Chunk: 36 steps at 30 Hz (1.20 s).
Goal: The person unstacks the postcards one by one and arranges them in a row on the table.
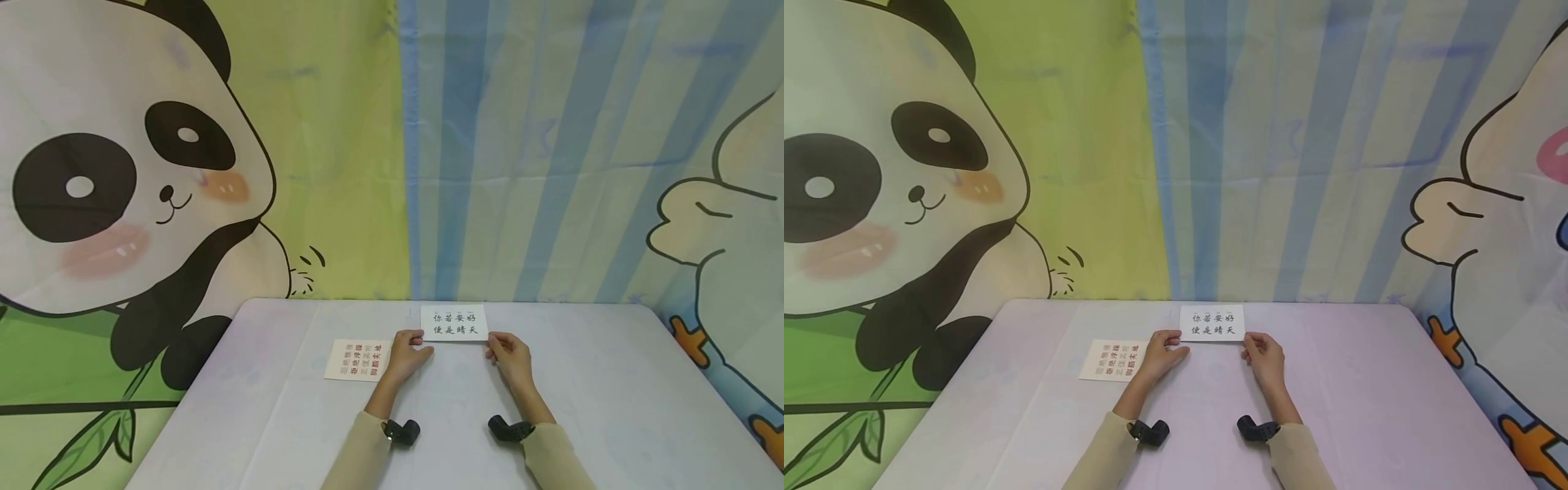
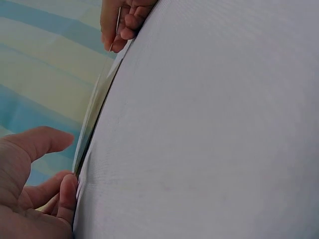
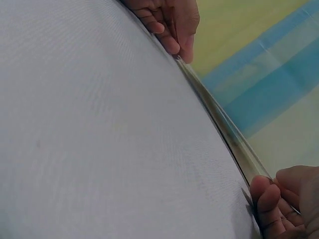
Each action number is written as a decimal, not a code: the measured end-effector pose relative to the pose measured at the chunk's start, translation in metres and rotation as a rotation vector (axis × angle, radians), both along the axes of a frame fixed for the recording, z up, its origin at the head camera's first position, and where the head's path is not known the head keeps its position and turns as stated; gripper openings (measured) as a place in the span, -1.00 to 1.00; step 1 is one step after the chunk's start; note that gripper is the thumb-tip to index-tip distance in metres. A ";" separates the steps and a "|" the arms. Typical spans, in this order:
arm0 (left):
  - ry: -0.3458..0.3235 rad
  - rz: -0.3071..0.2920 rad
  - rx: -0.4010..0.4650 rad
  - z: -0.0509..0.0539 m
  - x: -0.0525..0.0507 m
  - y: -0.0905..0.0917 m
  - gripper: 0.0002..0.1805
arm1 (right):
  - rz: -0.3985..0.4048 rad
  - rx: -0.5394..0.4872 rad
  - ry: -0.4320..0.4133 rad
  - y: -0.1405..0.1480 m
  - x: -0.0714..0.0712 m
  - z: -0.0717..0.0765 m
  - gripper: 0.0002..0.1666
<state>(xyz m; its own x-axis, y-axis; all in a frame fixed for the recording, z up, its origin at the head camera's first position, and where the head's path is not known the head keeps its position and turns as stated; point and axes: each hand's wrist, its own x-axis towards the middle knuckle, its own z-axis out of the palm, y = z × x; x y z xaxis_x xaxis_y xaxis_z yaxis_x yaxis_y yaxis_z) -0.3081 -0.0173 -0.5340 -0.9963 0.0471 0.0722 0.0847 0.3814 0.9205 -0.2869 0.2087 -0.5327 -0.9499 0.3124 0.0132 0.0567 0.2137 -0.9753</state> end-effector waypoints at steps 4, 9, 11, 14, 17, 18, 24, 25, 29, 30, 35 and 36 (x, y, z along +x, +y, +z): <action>-0.006 0.001 0.033 0.000 0.001 -0.001 -0.54 | -0.011 -0.047 0.018 -0.001 0.000 -0.001 -0.74; -0.013 0.018 0.081 0.002 0.000 -0.002 -0.61 | -0.020 -0.079 0.028 -0.001 -0.001 -0.002 -0.74; -0.023 0.024 0.090 0.003 0.000 -0.003 -0.62 | -0.016 -0.094 0.021 0.000 -0.001 -0.002 -0.72; -0.037 0.031 0.096 0.003 -0.001 -0.004 -0.63 | -0.007 -0.118 0.008 0.000 0.000 -0.002 -0.67; -0.039 0.032 0.095 0.004 0.000 -0.005 -0.65 | 0.005 -0.118 -0.001 0.001 0.001 -0.001 -0.64; -0.037 0.031 0.096 0.004 0.000 -0.006 -0.66 | 0.007 -0.114 -0.002 0.001 0.001 -0.001 -0.64; -0.038 0.006 0.127 0.007 0.000 -0.008 -0.68 | 0.006 -0.100 -0.014 0.001 0.003 0.000 -0.64; -0.041 -0.001 0.133 0.007 -0.001 -0.008 -0.68 | 0.002 -0.106 -0.016 0.001 0.003 -0.001 -0.64; -0.031 -0.023 0.138 0.011 -0.003 -0.010 -0.68 | -0.006 -0.125 -0.014 0.001 0.004 0.000 -0.64; -0.025 -0.025 0.136 0.012 -0.004 -0.010 -0.69 | -0.007 -0.130 -0.010 0.001 0.005 0.001 -0.65; -0.015 -0.024 0.129 0.014 -0.002 -0.015 -0.70 | 0.010 -0.120 -0.009 -0.001 0.011 0.003 -0.65; -0.018 -0.024 0.132 0.013 -0.001 -0.017 -0.70 | 0.016 -0.115 -0.009 -0.002 0.012 0.004 -0.65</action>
<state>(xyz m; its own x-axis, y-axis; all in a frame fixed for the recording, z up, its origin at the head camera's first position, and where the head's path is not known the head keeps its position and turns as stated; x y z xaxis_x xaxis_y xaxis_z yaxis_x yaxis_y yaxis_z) -0.3089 -0.0339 -0.5206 -0.9961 0.0626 0.0616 0.0756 0.2548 0.9640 -0.2750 0.2068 -0.5287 -0.9548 0.2957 -0.0309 0.0635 0.1013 -0.9928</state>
